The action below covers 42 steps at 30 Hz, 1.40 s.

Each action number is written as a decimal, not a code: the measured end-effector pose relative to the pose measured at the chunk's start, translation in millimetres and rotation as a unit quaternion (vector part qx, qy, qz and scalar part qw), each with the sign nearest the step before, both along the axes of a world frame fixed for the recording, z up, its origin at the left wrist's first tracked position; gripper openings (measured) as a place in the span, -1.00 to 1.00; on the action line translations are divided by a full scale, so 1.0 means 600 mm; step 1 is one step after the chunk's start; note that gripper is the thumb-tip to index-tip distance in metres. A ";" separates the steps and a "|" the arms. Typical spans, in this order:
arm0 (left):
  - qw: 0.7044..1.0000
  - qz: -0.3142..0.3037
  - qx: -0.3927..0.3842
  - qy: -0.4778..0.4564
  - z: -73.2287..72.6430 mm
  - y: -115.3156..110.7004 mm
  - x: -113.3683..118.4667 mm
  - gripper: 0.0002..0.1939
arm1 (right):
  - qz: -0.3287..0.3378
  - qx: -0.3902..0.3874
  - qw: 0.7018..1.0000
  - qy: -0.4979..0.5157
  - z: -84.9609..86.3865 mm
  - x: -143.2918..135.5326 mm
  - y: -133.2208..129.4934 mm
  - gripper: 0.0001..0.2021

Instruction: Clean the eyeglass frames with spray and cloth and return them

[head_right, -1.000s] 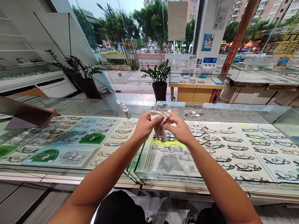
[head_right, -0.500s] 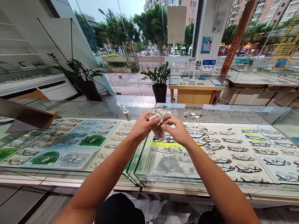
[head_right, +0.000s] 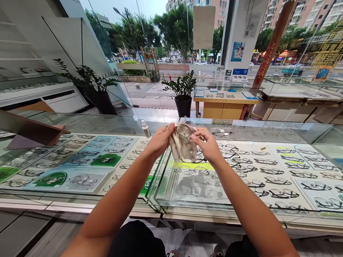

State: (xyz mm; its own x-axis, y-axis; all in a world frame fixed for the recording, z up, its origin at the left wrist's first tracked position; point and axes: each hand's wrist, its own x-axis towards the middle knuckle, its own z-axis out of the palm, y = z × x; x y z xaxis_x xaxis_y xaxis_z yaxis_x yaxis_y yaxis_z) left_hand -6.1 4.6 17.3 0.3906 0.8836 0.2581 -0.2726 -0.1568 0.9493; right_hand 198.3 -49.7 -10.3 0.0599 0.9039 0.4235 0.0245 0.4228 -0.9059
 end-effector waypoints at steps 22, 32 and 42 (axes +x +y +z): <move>0.782 0.294 0.158 0.526 -0.052 0.073 -0.087 -0.54 | -0.054 0.054 0.997 0.033 0.036 0.067 0.007 -0.82; 0.708 0.272 0.589 0.279 -0.025 0.010 0.003 -0.02 | -0.085 0.107 0.960 -0.243 0.045 0.064 -0.014 -0.83; 0.750 0.226 0.565 0.259 -0.037 0.004 0.011 -0.33 | -0.034 0.098 0.954 -0.282 0.049 0.054 -0.023 -0.83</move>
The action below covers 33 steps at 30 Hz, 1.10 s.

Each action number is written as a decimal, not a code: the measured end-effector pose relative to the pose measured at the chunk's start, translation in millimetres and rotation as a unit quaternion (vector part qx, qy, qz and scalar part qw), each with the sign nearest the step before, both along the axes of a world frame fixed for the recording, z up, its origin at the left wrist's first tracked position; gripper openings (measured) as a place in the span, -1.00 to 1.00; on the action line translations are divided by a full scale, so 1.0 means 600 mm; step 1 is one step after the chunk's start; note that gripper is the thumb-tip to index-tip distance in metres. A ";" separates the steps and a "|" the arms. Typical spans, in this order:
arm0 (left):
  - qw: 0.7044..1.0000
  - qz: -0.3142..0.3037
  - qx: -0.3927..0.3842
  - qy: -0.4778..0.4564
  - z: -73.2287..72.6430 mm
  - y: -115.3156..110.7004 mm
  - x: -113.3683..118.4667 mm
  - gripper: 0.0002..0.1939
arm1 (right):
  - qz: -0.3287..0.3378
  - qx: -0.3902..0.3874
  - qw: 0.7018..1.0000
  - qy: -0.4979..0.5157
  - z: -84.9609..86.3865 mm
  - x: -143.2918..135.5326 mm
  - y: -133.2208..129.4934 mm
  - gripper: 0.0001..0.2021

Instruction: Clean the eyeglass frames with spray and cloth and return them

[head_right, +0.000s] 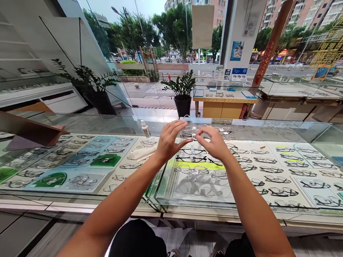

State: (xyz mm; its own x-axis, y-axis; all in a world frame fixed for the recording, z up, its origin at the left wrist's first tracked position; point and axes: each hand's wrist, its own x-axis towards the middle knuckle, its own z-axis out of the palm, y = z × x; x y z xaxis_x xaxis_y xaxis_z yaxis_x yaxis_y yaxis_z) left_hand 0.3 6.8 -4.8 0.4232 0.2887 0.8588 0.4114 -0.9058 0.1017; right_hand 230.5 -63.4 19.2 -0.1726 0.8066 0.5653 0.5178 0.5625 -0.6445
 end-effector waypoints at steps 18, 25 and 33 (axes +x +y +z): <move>0.977 0.052 -0.073 -0.195 0.071 -0.011 -0.022 -0.34 | -0.032 0.076 0.991 0.108 0.043 0.022 -0.011 -0.35; 0.972 0.009 -0.028 -0.232 0.228 -0.022 -0.003 -0.34 | -0.086 0.219 0.972 0.021 0.204 0.020 -0.028 -0.47; 0.984 -0.018 -0.091 -0.151 0.268 -0.051 -0.007 -0.47 | -0.147 0.218 0.965 0.004 0.226 0.028 -0.063 -0.54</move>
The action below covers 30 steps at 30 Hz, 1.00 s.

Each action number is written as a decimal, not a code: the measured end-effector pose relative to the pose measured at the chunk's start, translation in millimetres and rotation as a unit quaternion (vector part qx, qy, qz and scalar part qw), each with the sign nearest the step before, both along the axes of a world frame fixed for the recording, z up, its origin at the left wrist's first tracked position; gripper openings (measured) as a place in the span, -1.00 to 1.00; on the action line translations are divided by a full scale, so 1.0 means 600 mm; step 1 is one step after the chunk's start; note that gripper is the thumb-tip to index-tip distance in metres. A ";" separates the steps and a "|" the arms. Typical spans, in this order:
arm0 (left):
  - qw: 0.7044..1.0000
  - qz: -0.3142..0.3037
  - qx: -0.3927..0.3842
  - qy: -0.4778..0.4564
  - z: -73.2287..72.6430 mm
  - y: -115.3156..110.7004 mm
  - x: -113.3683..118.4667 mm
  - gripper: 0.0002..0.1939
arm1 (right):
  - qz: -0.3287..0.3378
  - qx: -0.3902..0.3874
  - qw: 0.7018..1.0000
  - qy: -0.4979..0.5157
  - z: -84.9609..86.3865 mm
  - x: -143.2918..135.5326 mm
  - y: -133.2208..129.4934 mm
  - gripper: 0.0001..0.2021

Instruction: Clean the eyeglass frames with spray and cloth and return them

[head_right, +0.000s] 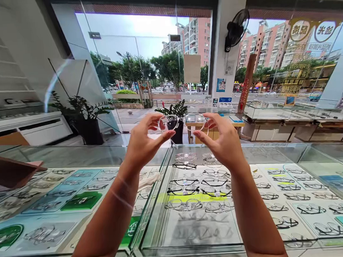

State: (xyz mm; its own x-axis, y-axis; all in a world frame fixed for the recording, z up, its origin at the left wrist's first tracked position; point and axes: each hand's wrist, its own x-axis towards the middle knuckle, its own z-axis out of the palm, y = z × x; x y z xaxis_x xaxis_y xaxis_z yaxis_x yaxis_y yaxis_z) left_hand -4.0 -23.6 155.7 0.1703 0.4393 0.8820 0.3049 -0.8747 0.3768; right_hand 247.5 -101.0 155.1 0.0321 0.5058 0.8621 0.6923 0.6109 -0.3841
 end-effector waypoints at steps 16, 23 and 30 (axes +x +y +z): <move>0.997 -0.019 0.010 0.077 -0.013 0.022 -0.007 -0.48 | -0.049 -0.109 0.992 -0.029 -0.016 0.028 0.001 -0.45; 0.996 0.019 0.052 0.070 -0.017 0.022 0.002 -0.48 | -0.074 -0.136 0.987 -0.038 -0.009 0.025 -0.011 -0.44; 0.994 0.026 0.079 0.077 -0.018 0.019 0.002 -0.50 | -0.081 -0.155 0.984 -0.037 -0.013 0.030 -0.011 -0.43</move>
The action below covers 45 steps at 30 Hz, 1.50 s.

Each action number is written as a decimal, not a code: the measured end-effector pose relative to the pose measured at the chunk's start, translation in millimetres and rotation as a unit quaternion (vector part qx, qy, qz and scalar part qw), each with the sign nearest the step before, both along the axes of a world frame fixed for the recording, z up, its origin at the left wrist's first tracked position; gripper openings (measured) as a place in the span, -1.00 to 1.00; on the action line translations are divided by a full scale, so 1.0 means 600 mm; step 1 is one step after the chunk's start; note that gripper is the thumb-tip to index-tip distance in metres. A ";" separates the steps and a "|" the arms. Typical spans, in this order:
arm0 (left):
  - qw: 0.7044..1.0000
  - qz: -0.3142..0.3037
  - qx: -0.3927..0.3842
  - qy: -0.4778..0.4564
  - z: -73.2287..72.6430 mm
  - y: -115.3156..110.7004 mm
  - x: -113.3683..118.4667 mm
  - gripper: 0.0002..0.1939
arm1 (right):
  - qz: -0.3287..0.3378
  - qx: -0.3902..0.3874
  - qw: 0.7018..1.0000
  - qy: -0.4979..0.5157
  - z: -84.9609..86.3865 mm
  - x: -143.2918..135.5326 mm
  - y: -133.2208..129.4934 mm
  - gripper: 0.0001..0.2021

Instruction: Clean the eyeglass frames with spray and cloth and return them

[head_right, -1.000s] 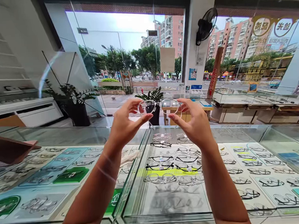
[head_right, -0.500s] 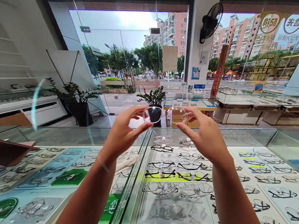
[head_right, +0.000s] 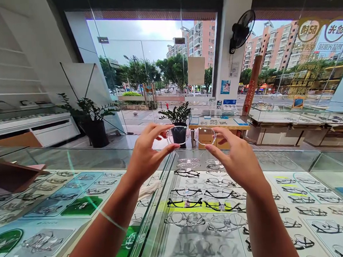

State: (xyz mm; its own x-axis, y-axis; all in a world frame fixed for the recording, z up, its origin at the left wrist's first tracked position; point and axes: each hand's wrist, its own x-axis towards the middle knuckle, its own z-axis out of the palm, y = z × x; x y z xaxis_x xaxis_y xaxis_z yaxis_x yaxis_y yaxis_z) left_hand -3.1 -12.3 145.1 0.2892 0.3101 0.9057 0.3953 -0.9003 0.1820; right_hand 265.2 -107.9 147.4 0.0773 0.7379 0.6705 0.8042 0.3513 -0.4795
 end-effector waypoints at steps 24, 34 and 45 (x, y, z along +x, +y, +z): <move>0.995 -0.063 -0.025 -0.073 -0.012 0.042 0.007 -0.46 | 0.000 0.100 0.995 -0.002 -0.005 -0.027 0.012 -0.57; 0.990 -0.079 -0.035 -0.115 -0.027 0.049 0.029 -0.45 | -0.010 0.117 0.993 0.002 -0.008 -0.031 0.019 -0.57; 0.996 -0.011 -0.018 -0.088 -0.016 0.030 0.015 -0.44 | 0.011 0.078 0.997 -0.002 -0.009 -0.032 0.021 -0.50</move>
State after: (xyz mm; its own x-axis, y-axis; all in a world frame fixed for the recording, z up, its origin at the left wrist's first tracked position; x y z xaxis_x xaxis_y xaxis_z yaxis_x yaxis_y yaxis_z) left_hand 5.6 5.7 135.6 0.1344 0.3391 0.9311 0.3340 -0.9001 0.2796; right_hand 245.8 -95.1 142.0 0.0595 0.6257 0.7778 0.7975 0.4389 -0.4141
